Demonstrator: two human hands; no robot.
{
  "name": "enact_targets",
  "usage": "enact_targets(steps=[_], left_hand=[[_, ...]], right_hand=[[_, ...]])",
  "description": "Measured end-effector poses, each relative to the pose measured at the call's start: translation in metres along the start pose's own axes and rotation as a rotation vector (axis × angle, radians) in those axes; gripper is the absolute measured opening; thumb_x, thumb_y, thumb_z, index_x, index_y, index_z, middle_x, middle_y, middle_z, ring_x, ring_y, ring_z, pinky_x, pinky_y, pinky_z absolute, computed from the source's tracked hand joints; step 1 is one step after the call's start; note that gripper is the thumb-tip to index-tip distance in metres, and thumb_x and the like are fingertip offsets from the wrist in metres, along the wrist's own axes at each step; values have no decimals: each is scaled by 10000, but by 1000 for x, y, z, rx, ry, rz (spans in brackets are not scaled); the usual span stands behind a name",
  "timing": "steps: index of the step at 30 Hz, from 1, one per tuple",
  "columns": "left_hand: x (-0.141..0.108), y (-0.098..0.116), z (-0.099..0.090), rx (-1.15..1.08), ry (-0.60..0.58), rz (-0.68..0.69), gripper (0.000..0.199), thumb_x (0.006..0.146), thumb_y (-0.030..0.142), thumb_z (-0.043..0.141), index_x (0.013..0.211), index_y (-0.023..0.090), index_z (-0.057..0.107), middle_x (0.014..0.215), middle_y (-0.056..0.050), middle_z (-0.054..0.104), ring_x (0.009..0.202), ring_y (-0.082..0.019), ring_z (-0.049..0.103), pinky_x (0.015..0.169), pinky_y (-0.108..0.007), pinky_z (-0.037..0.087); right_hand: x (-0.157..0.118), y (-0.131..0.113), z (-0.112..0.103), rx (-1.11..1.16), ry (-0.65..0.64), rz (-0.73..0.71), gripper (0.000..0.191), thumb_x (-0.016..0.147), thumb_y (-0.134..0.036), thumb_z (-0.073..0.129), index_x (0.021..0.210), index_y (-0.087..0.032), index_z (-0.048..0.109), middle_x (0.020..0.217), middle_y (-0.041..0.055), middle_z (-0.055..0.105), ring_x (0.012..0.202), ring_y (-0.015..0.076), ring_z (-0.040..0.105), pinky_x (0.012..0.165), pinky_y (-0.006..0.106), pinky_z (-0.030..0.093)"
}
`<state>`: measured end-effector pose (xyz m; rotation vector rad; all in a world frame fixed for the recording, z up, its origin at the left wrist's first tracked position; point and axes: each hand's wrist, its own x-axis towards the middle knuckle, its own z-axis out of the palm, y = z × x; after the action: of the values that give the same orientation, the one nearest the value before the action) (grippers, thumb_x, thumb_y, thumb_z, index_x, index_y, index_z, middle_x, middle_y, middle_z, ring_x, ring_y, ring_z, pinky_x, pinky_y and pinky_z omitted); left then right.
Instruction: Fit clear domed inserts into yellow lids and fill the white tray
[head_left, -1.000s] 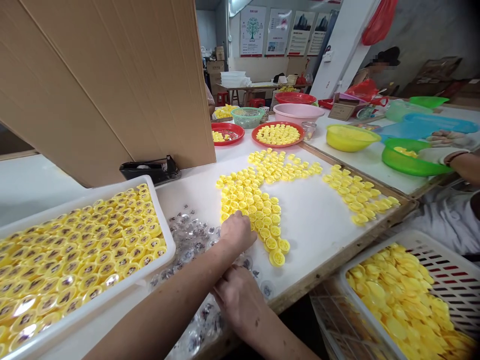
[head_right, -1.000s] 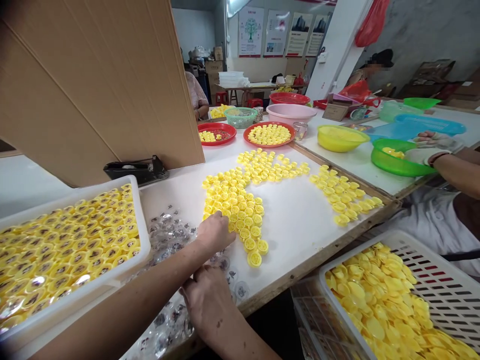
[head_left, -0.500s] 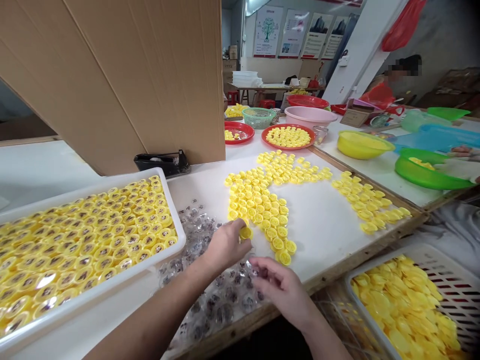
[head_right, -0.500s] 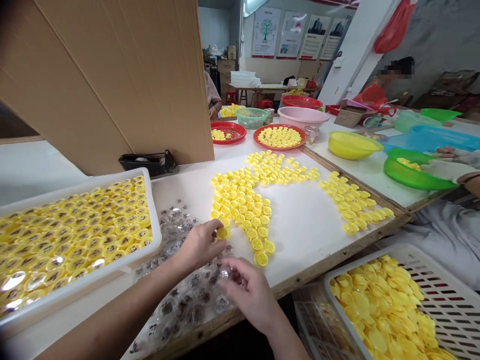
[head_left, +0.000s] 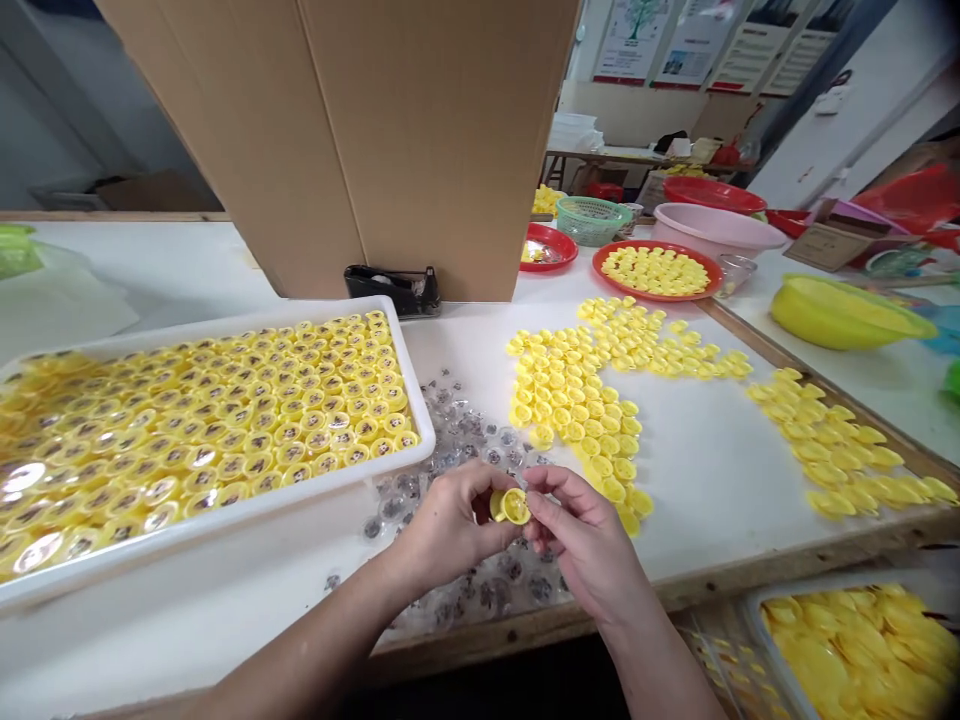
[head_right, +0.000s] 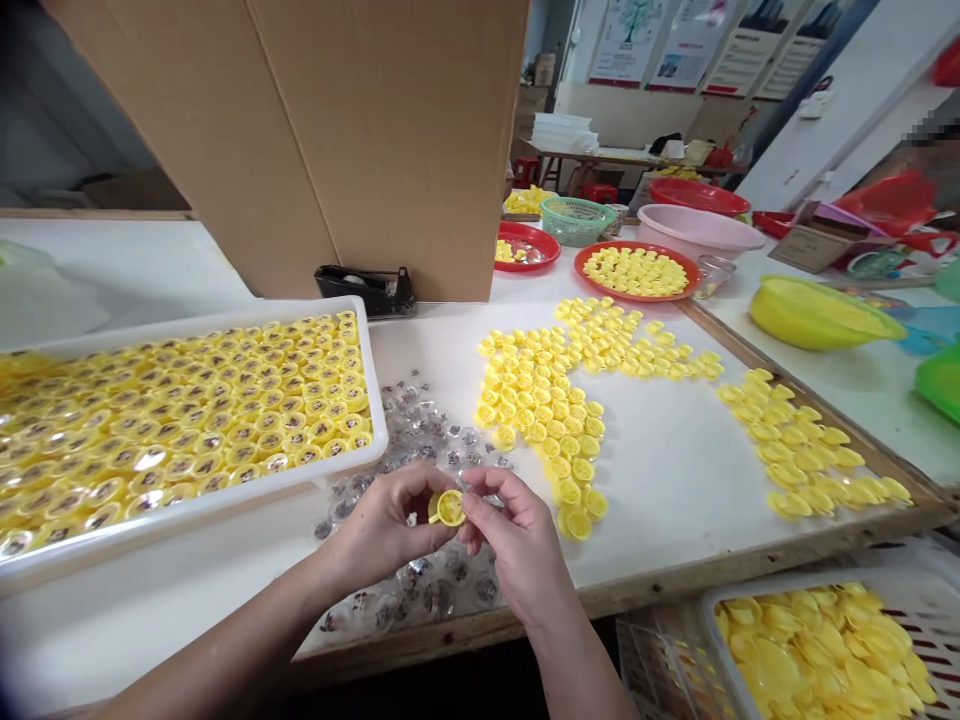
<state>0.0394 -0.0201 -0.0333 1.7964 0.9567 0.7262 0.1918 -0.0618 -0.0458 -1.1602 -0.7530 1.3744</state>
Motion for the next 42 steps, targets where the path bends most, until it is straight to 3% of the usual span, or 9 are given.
enact_targets(steps=[9,14,20,26,32,35,39,42], left_hand=[[-5,-9,-7,-59,9,-39,143,716,265,661,816,163,650,720,7,544,628,-100,492,547,-212,385],[-7,-4,-12,13,0,-147,134,665,212,654,791,171,642,662,25,553,585,-97,489,518,-205,367],[-6,0,-13,16,-73,-207,223,606,167,650,821,168,590,634,46,558,559,-92,481,481,-194,337],[-5,-2,-20,-20,-140,-176,251,615,156,645,849,183,560,635,58,516,559,-85,455,483,-196,334],[-8,-9,-22,-391,-202,-191,402,657,149,642,1028,191,496,775,29,534,607,-80,473,535,-209,391],[-9,-14,-17,-530,-128,-237,332,699,229,665,969,171,483,746,20,540,640,-95,508,575,-223,416],[-14,-16,-17,-525,-31,-210,306,695,198,646,945,163,472,737,7,563,644,-103,527,584,-222,431],[-19,-12,-23,-357,7,-176,366,648,176,659,986,169,518,789,-15,605,669,-124,555,597,-233,448]], right_hand=[[1,3,3,-334,-64,-118,161,777,-325,681,893,-214,668,787,0,625,586,91,533,529,213,465],[-1,-13,0,-670,-232,-243,181,809,-258,623,984,-230,659,930,41,602,650,130,578,574,267,515],[1,-35,-2,-1032,-409,-340,257,794,-152,605,1022,-267,639,869,17,604,739,154,594,657,281,510],[3,-41,3,-1137,-525,-504,285,803,-73,566,1019,-244,637,902,24,590,801,151,581,690,269,480],[1,-36,9,-1171,-464,-576,297,824,-72,498,1035,-240,622,920,41,590,814,163,593,698,279,494],[0,-31,13,-1194,-366,-588,256,838,-104,498,1004,-248,629,891,43,589,798,170,600,692,279,496],[-3,-14,5,-1058,-277,-532,214,789,-208,614,996,-263,619,895,35,616,748,169,608,679,255,514],[0,11,-5,-829,-127,-316,255,792,-339,603,1033,-255,607,918,32,664,782,184,651,660,216,546]])
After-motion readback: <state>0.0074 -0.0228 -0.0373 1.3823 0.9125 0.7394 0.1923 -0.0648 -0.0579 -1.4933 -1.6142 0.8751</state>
